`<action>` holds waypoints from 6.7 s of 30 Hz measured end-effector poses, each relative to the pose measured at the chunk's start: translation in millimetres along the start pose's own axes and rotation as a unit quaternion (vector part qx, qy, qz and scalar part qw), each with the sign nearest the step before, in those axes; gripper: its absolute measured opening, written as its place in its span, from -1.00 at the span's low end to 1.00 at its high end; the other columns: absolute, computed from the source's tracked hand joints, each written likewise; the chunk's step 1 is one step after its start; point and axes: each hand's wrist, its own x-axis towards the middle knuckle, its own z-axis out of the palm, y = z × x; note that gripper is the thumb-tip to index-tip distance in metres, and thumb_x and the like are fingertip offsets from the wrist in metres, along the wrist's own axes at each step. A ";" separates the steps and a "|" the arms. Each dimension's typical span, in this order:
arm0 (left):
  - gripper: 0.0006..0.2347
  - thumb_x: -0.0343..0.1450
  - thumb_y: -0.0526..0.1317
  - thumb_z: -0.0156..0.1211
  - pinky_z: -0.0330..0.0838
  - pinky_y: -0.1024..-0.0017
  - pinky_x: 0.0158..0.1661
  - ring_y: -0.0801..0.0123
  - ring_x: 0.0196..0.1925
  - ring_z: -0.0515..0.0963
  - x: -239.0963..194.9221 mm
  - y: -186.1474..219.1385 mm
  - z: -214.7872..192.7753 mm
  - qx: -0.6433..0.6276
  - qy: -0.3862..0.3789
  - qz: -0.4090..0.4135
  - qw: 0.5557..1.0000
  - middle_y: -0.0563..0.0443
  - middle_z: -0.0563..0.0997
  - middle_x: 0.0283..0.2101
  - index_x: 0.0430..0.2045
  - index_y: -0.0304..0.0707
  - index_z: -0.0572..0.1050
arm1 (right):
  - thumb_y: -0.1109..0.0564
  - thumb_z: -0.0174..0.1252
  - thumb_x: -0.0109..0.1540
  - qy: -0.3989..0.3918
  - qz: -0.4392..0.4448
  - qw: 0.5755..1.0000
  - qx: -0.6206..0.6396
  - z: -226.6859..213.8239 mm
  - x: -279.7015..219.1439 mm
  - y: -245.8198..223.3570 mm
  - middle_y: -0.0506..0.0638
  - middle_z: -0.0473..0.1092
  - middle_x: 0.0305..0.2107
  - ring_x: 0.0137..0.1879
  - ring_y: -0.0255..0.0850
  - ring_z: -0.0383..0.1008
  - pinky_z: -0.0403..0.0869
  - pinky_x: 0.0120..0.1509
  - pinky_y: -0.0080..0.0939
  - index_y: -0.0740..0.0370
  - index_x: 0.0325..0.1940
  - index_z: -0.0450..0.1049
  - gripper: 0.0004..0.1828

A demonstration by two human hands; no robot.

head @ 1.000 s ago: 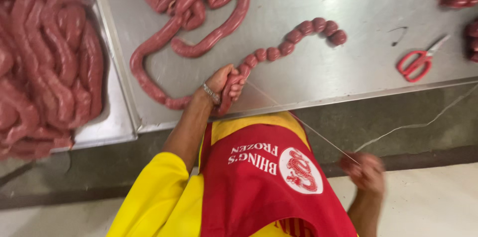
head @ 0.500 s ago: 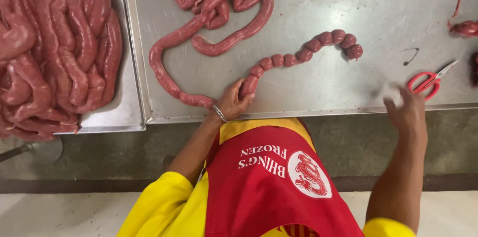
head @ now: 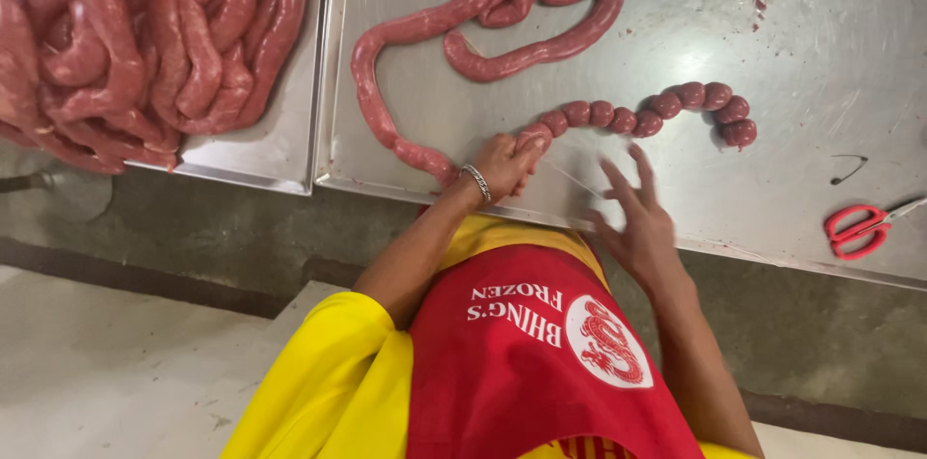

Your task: The person ties sections of meat-filled sausage casings into small portions using string and then cuts the excess string with scissors.

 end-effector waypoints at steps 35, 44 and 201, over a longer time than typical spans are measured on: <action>-0.61 0.46 -0.09 0.15 0.41 -0.13 -0.14 -0.35 -0.17 0.58 -7.0 -66.6 18.9 0.343 0.162 0.180 0.908 -0.40 0.58 -0.19 0.06 -0.41 0.34 | -0.03 0.44 0.12 0.042 0.238 0.962 -0.126 -81.7 -81.5 254.7 0.38 0.44 -0.12 0.01 0.24 0.50 0.48 0.06 0.20 0.01 0.54 0.35 -0.11; -0.60 0.55 0.14 0.07 0.15 0.48 -0.63 0.53 -0.65 0.23 -1.7 -24.9 -18.5 -0.085 -0.056 0.004 0.995 0.14 0.33 -0.58 -0.26 -0.29 0.41 | -0.02 0.23 0.15 0.038 -0.116 0.910 -0.396 77.2 121.5 27.1 -0.03 0.41 0.05 -0.01 0.03 0.62 0.51 -0.02 0.14 -0.25 -0.01 0.48 -0.69; -0.86 0.57 -0.30 0.04 0.49 0.47 -0.03 0.41 -0.11 0.59 -9.4 -54.8 -7.8 -0.241 0.069 0.131 0.959 -0.05 0.61 -0.18 -0.16 -0.44 0.49 | 0.07 0.44 0.03 0.465 0.327 0.808 -0.152 -46.9 -129.3 367.9 0.41 0.33 -0.17 0.01 0.31 0.27 0.29 0.11 0.18 0.37 -0.56 0.49 -0.66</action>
